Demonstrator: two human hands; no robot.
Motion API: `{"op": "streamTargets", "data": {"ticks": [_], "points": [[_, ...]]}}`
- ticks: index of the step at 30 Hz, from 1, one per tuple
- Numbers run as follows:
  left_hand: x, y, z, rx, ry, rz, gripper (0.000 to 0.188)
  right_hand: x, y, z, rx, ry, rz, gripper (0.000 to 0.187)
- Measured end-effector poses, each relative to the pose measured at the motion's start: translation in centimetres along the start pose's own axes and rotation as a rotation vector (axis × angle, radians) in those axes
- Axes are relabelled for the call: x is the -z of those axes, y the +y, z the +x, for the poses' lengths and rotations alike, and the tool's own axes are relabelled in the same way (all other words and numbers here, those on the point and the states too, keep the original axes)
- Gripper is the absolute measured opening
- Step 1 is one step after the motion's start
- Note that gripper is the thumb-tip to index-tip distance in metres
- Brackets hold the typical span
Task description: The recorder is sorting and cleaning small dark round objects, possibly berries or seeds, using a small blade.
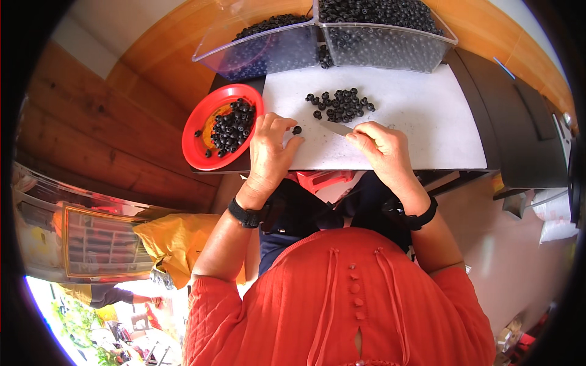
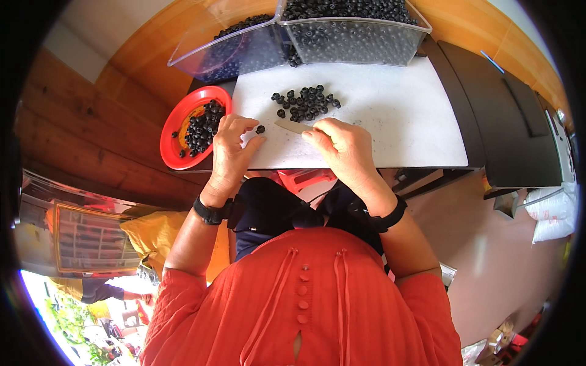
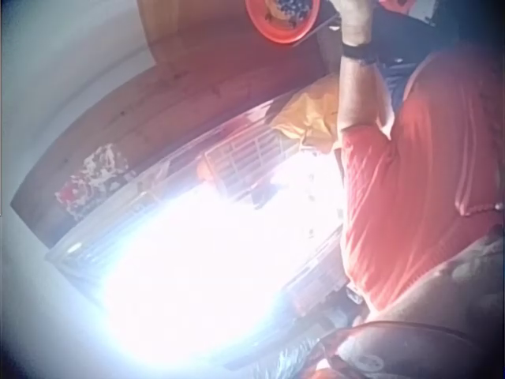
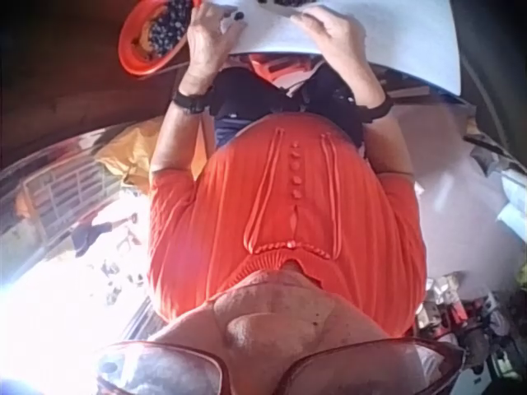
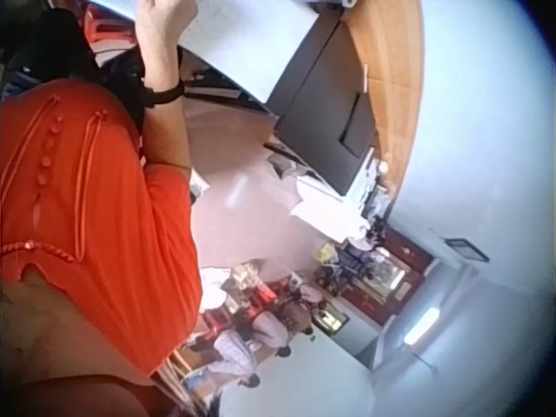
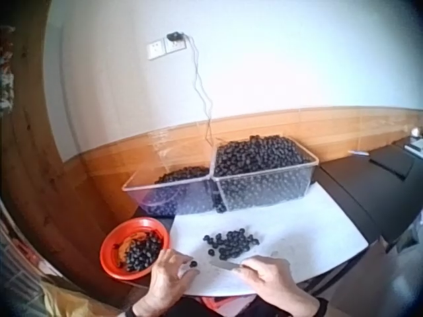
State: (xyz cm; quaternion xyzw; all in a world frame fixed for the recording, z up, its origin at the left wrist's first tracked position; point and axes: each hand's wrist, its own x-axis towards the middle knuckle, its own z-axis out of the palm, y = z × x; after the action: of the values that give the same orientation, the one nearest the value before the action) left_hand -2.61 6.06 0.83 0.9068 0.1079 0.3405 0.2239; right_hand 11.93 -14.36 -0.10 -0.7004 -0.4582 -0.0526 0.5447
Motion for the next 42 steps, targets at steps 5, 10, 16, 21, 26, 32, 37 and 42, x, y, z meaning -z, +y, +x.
{"op": "streamTargets", "data": {"ticks": [5,10,16,21,26,32,37,42], "points": [[-0.4,-0.4,1.3,-0.161,-0.058,0.185,0.022,-0.1,-0.4,0.0,0.003,0.006,-0.011,0.019],[-1.1,-0.3,2.1,-0.19,-0.191,0.41,0.015,-0.2,-0.2,-0.1,0.024,0.003,-0.043,0.02],[-0.3,1.7,1.5,0.21,-0.153,-0.418,0.013,-0.1,-0.6,-0.1,0.003,-0.003,-0.053,0.019],[-0.3,2.9,0.5,0.569,-0.175,-1.026,0.022,-0.1,-0.7,-0.1,0.039,0.006,-0.089,0.019],[-1.3,3.1,-0.4,0.571,-0.165,-1.172,0.024,-0.1,-0.7,-0.2,0.049,-0.002,-0.1,0.019],[-1.8,2.8,-0.6,0.564,-0.142,-1.252,0.024,0.0,-0.5,-0.1,0.017,-0.012,-0.087,0.021],[-2.1,2.8,-1.0,0.556,-0.117,-1.307,0.023,-0.2,-0.2,-0.1,-0.011,-0.01,-0.052,0.023],[-2.1,3.4,-1.1,0.619,-0.085,-1.383,0.024,-0.1,-0.3,-0.1,-0.002,-0.014,-0.065,0.023]]}}
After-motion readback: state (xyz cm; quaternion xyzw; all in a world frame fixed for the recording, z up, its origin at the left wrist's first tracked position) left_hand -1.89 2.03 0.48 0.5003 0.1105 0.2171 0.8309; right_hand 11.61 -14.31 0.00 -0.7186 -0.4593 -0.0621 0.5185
